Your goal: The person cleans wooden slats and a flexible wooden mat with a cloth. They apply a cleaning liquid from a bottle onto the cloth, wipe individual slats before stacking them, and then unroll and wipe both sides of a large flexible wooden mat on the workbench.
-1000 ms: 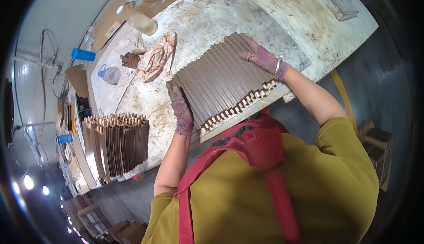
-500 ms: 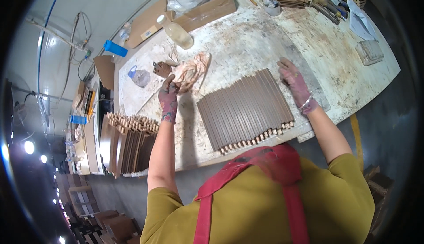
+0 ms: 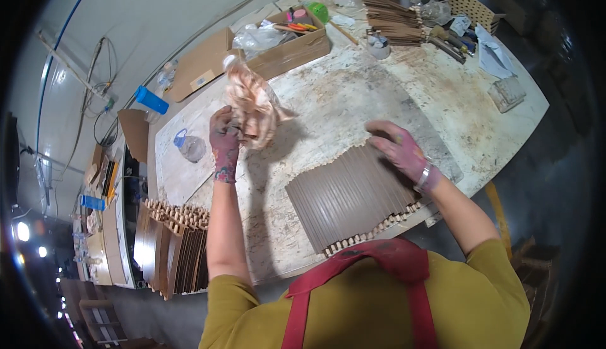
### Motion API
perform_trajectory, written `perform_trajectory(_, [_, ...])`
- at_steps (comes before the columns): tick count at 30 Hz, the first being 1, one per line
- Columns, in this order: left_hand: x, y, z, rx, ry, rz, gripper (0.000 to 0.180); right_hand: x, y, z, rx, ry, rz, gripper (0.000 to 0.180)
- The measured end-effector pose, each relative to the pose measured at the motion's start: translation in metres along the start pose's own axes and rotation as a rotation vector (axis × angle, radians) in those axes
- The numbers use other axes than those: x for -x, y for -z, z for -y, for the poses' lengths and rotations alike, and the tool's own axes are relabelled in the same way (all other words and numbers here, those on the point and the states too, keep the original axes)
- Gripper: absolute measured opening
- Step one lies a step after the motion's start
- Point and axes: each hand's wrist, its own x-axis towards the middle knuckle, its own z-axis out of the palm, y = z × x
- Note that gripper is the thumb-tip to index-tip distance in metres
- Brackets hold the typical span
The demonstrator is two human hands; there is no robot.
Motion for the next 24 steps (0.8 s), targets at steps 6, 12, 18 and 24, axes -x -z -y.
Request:
perform_trajectory(6, [-0.01, -0.03, -0.104, -0.456, -0.605, 0.166, 0.025, -0.066, -0.036, 0.08, 0.257, 0.532, -0.052, 0.058])
perform_trajectory(12, [0.026, -0.068, -0.163, -0.564, -1.019, 0.063, 0.026, -0.097, -0.05, 0.04, -0.753, 0.017, 0.596, 0.048])
perform_trajectory(18, [0.009, -0.045, -0.143, 0.225, -0.007, 0.648, 0.024, -0.089, -0.015, 0.038, -0.205, 0.156, 0.146, 0.042])
perform_trajectory(24, [0.013, -0.063, -0.138, 0.519, 0.004, 0.401, 0.046, -0.102, 0.028, 0.084, 0.26, 0.443, -0.349, 0.038])
